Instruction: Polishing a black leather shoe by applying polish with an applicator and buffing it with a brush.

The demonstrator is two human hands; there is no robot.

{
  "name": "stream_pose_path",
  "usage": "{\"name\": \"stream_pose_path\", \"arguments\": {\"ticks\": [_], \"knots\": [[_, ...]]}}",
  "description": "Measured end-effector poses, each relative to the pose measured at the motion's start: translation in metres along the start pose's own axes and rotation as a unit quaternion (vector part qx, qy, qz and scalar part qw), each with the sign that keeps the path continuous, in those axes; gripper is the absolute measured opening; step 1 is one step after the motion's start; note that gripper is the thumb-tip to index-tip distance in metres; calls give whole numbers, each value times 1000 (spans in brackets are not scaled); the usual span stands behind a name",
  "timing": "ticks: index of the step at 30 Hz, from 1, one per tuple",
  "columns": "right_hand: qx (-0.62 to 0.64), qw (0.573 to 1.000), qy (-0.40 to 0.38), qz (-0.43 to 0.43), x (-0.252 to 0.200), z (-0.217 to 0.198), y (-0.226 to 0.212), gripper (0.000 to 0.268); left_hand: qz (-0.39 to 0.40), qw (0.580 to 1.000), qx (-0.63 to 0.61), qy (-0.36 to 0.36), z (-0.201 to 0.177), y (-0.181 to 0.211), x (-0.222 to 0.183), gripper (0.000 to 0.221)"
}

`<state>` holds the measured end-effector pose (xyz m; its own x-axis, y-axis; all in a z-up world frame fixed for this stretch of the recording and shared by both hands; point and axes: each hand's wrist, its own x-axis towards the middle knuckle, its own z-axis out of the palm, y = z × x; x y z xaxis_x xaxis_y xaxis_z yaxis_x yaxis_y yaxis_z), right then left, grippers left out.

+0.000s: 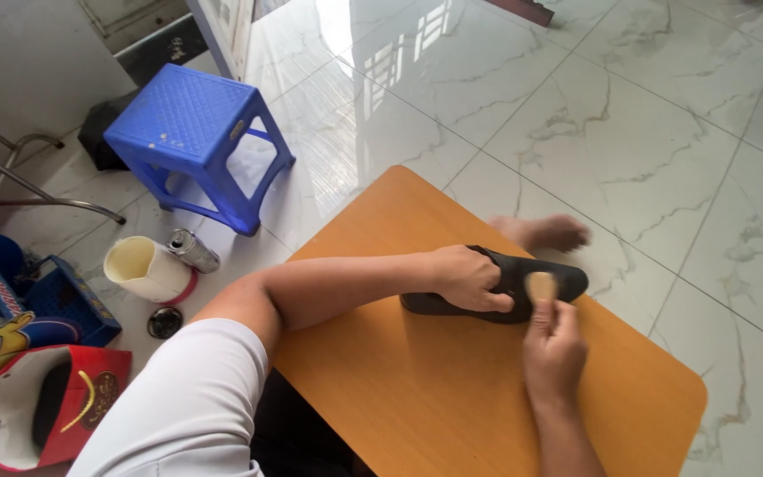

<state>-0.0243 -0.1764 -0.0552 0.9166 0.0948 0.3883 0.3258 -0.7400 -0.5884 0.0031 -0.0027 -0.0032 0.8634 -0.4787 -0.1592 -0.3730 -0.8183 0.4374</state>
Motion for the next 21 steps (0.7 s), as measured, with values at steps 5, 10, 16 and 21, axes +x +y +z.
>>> {"name": "stream_pose_path", "arguments": {"ticks": [5, 10, 16, 21], "knots": [[-25, 994, 59, -92, -7, 7, -11, 16, 3, 1000, -16, 15, -2, -2, -9, 48], [-219, 976, -3, -13, -9, 21, 16, 20, 33, 998, 8, 51, 7, -9, -5, 51], [-243, 947, 77, -197, -21, 26, 22, 18, 48, 998, -22, 36, 3, -6, -16, 54], [-279, 952, 85, -92, -20, 27, 19, 17, 49, 999, -9, 22, 2, -6, -15, 49]]}}
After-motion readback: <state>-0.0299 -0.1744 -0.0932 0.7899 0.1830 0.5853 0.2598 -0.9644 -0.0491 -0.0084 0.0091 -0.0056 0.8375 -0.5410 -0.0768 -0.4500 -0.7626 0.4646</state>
